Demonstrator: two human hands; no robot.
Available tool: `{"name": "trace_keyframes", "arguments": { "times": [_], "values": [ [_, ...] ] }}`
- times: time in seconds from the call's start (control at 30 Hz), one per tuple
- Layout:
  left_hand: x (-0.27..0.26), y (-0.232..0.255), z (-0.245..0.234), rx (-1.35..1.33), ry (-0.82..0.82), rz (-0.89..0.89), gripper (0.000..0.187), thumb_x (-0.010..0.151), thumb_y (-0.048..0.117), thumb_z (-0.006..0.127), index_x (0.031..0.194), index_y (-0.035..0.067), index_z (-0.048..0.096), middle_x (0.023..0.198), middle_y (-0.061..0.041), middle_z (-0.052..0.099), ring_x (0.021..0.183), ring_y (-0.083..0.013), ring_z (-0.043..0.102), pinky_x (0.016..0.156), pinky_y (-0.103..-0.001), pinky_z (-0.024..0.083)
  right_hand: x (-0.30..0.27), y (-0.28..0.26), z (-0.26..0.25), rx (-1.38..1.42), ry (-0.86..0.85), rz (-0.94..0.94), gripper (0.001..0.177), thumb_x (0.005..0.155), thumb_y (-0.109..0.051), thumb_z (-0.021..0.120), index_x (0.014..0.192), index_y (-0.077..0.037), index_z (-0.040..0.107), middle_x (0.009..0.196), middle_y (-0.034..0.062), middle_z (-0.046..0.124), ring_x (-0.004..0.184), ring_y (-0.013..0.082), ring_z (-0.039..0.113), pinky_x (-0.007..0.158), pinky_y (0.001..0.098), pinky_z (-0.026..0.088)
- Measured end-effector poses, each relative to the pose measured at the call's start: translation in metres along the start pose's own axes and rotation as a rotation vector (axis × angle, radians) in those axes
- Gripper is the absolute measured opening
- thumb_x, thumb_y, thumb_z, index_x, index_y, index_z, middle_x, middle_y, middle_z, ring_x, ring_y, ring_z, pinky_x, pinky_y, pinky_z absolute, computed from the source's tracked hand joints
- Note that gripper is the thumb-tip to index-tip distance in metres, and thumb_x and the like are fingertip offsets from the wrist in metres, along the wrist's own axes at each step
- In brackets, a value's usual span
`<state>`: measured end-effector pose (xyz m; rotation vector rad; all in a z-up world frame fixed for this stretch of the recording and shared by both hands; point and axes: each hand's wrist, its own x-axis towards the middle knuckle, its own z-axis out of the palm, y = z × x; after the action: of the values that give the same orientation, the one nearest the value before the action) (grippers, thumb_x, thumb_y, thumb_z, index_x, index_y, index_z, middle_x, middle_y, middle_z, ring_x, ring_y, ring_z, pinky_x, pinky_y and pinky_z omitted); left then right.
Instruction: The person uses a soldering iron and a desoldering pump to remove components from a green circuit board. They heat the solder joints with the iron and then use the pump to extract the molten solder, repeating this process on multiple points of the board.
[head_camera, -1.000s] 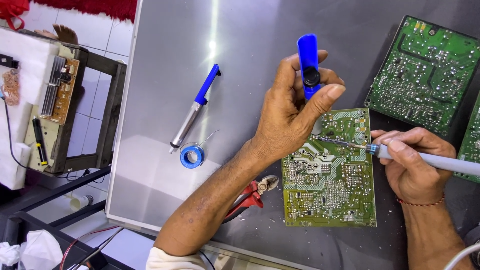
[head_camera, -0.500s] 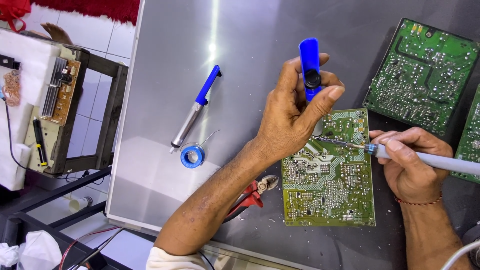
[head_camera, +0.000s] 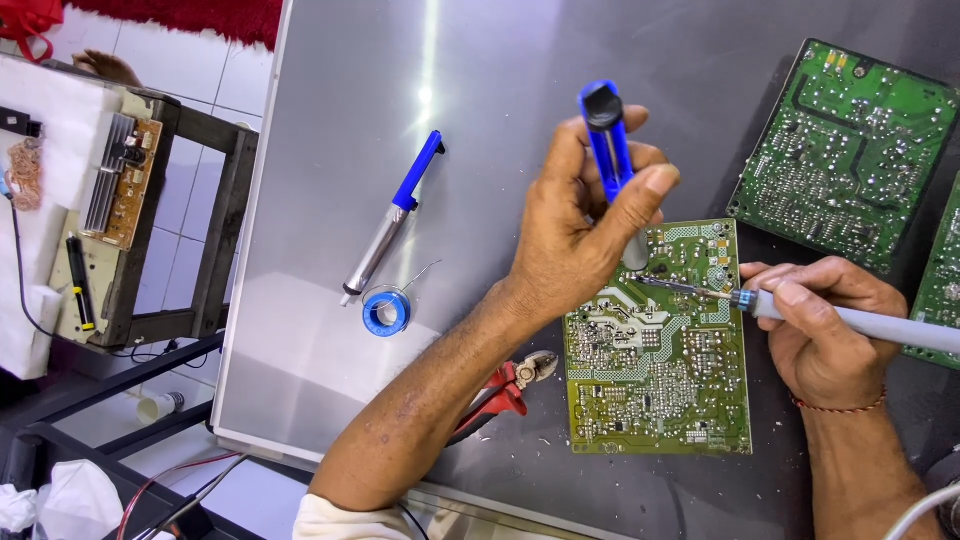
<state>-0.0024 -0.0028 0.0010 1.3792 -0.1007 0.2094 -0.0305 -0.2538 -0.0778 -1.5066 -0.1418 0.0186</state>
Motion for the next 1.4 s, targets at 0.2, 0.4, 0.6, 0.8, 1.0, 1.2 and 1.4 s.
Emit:
{"name": "trace_keyframes", "arguments": {
  "times": [0.2, 0.4, 0.6, 0.8, 1.0, 1.2, 1.4],
  "values": [
    [-0.0025, 0.0026, 0.0020, 0.132, -0.053, 0.122, 0.032, 0.101, 0.028, 0.055, 0.121, 0.007, 0.042, 0.088, -0.001, 0.064, 0.100, -0.0123, 0.066, 0.110, -0.033, 0.053, 0.0002, 0.0000, 0.0002, 0.013, 0.008, 0.007, 0.009, 0.094, -0.014, 0.060, 0.094, -0.005, 0.061, 0.083, 0.0106, 0.063, 0.075, 0.0177, 0.066, 0.106, 0.0423, 0.063],
    [-0.0041, 0.0024, 0.0013, 0.115, -0.043, 0.066, 0.038, 0.100, 0.028, 0.057, 0.128, 0.006, 0.043, 0.094, 0.002, 0.064, 0.070, -0.0074, 0.060, 0.079, -0.025, 0.058, 0.0007, -0.0009, 0.0012, 0.035, 0.005, -0.002, 0.008, 0.094, -0.012, 0.061, 0.095, -0.004, 0.061, 0.086, 0.0108, 0.065, 0.069, 0.0148, 0.065, 0.105, 0.0411, 0.064],
    [-0.0026, 0.0059, -0.0018, 0.197, -0.097, 0.054, 0.035, 0.099, 0.033, 0.055, 0.122, 0.008, 0.046, 0.090, 0.004, 0.064, 0.060, -0.0055, 0.055, 0.062, -0.023, 0.052, -0.0001, 0.0008, 0.0000, 0.001, 0.002, 0.003, 0.009, 0.095, -0.014, 0.061, 0.095, -0.005, 0.061, 0.084, 0.0099, 0.064, 0.072, 0.0168, 0.065, 0.105, 0.0427, 0.063],
    [-0.0015, 0.0010, -0.0009, 0.115, -0.019, 0.074, 0.037, 0.098, 0.029, 0.059, 0.125, 0.006, 0.048, 0.093, 0.002, 0.066, 0.070, -0.0084, 0.065, 0.069, -0.023, 0.059, 0.0001, 0.0007, -0.0004, 0.008, 0.006, 0.003, 0.010, 0.094, -0.015, 0.061, 0.095, -0.005, 0.061, 0.086, 0.0106, 0.064, 0.072, 0.0173, 0.065, 0.105, 0.0423, 0.063],
    [-0.0002, -0.0002, -0.0021, 0.134, 0.000, 0.037, 0.033, 0.096, 0.030, 0.060, 0.117, 0.008, 0.048, 0.107, -0.004, 0.067, 0.071, -0.0092, 0.066, 0.068, -0.024, 0.058, 0.0008, 0.0007, 0.0002, 0.028, 0.018, 0.009, 0.010, 0.092, -0.015, 0.061, 0.093, -0.005, 0.060, 0.085, 0.0110, 0.064, 0.072, 0.0171, 0.065, 0.105, 0.0414, 0.063],
    [-0.0006, -0.0002, -0.0026, 0.130, -0.001, 0.023, 0.038, 0.096, 0.031, 0.060, 0.124, 0.007, 0.049, 0.094, 0.001, 0.067, 0.068, -0.0072, 0.063, 0.065, -0.022, 0.056, 0.0014, 0.0033, 0.0000, 0.073, 0.015, 0.001, 0.008, 0.092, -0.013, 0.062, 0.095, -0.005, 0.062, 0.091, 0.0102, 0.066, 0.070, 0.0148, 0.065, 0.104, 0.0401, 0.063],
    [0.0005, 0.0020, -0.0001, 0.072, -0.002, 0.028, 0.035, 0.096, 0.028, 0.061, 0.119, 0.006, 0.049, 0.100, -0.004, 0.067, 0.069, -0.0096, 0.065, 0.068, -0.025, 0.061, 0.0033, 0.0012, 0.0026, 0.103, 0.000, -0.016, 0.008, 0.093, -0.012, 0.063, 0.096, -0.005, 0.063, 0.091, 0.0081, 0.067, 0.070, 0.0136, 0.066, 0.102, 0.0394, 0.065]
  ]
}}
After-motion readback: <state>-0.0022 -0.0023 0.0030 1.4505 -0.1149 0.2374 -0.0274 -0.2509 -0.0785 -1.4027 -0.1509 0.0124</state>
